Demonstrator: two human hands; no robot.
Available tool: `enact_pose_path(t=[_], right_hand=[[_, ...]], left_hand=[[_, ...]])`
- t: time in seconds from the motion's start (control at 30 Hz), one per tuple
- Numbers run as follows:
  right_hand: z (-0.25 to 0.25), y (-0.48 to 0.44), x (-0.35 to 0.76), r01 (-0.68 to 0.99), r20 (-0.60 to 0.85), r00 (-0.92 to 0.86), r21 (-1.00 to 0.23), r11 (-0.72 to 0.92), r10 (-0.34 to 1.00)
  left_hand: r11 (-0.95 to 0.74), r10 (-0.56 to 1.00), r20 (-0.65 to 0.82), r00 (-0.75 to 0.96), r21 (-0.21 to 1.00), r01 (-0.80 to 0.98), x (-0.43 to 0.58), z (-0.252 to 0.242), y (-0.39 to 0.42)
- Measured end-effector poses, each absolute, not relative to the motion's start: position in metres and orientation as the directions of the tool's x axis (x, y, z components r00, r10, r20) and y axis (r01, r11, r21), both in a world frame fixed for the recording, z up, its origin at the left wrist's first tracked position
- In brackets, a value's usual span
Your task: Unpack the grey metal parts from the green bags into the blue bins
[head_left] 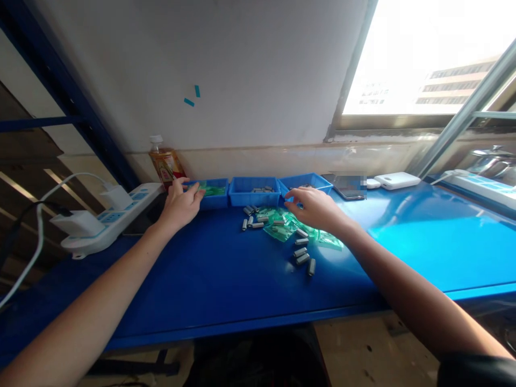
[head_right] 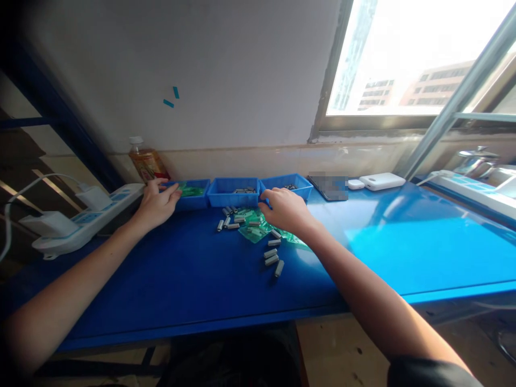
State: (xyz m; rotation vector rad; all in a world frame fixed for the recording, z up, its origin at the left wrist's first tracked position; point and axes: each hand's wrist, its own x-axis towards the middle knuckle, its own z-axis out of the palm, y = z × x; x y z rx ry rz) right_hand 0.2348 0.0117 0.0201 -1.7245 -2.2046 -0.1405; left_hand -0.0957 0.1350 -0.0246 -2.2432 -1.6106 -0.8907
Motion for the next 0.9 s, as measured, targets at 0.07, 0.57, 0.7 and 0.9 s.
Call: enact_pose_path(t=[0.07, 0.57, 0.7, 0.9], right_hand=[[0.015, 0.018, 0.243, 0.959, 0.251, -0.239, -0.093, 0.269, 0.938], [0.016, 0.012, 0.247, 0.911, -0.033, -0.389, -0.161, 0.379, 0.921], [0.016, 0.021, 0.262, 0.956, -0.110, -0.285, -0.098, 0.275, 0.952], [0.010, 0.023, 0.251, 0.941, 0.037, -0.325, -0.084, 0.327, 0.945]], left_hand=[[-0.307, 0.788, 0.599, 0.144, 0.179, 0.935, -0.086, -0.025, 0.126], [-0.622, 0.742, 0.412, 0.529, 0.131, 0.772, -0.019, -0.029, 0.059], [-0.618, 0.762, 0.377, 0.527, 0.178, 0.766, -0.021, -0.031, 0.062], [-0.638, 0.754, 0.375, 0.539, 0.228, 0.735, -0.021, -0.033, 0.062]])
